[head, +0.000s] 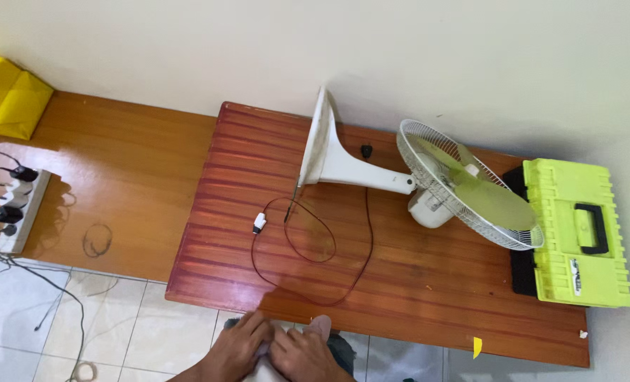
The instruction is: The person disassembles a white electric fan on a wooden table. They remove the front grille, fan blades, and motor housing, then open a yellow toolbox and use a screwdriver to remove screws from the fan base.
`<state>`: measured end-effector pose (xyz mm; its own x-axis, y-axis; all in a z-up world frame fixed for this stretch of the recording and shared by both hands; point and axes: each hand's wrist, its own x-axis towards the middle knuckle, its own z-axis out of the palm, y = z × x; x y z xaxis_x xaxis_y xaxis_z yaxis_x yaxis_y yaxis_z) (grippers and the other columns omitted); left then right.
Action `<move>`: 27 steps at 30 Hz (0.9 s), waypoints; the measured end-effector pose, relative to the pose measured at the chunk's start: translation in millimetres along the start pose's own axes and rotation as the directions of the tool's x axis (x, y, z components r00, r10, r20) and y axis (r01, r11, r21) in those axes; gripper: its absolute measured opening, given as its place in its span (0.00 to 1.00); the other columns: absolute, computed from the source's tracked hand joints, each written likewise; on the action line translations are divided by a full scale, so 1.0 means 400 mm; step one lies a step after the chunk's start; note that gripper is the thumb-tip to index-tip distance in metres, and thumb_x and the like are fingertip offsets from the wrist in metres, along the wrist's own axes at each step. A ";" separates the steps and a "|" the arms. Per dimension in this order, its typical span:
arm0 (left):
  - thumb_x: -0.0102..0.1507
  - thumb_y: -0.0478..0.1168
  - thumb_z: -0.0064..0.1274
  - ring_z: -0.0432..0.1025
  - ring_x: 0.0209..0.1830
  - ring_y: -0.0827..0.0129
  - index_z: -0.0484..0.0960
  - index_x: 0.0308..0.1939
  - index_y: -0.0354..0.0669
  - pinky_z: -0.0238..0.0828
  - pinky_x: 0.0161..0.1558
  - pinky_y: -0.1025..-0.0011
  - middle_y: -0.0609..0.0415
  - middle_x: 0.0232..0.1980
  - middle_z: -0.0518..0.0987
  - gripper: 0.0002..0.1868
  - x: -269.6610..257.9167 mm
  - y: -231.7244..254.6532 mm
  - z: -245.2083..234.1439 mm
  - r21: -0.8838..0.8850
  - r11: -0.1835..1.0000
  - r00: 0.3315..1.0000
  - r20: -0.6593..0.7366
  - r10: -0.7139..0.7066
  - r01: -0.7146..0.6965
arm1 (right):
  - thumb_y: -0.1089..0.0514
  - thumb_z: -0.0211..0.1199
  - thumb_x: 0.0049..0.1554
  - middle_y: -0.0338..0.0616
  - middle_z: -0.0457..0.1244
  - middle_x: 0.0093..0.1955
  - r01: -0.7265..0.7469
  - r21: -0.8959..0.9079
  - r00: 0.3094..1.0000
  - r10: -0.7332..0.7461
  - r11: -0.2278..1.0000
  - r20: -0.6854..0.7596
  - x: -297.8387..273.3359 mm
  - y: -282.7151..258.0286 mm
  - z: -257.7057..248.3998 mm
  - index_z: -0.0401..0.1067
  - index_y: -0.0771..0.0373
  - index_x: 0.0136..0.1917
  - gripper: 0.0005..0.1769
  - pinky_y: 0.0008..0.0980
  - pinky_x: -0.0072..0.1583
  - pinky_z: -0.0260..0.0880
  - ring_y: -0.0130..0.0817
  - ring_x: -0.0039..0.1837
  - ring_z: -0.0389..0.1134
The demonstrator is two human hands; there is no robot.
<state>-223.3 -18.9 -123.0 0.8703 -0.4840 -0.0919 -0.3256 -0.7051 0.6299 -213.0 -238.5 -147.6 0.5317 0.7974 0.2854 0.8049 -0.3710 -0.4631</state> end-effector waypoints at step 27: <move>0.67 0.44 0.58 0.76 0.41 0.66 0.83 0.47 0.41 0.73 0.46 0.70 0.51 0.40 0.82 0.11 0.049 -0.126 -0.154 -0.237 0.871 0.614 0.784 -0.091 0.431 | 0.62 0.61 0.55 0.52 0.66 0.47 -0.321 0.288 0.854 0.144 0.902 0.501 0.069 0.046 -0.217 0.75 0.64 0.46 0.06 0.67 0.54 0.56 0.52 0.54 0.69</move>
<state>-167.0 39.0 -108.9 0.2746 -0.6396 -0.7180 0.1793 -0.6995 0.6918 -160.7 -264.6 -75.5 0.4376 0.8657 -0.2430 0.4798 -0.4534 -0.7512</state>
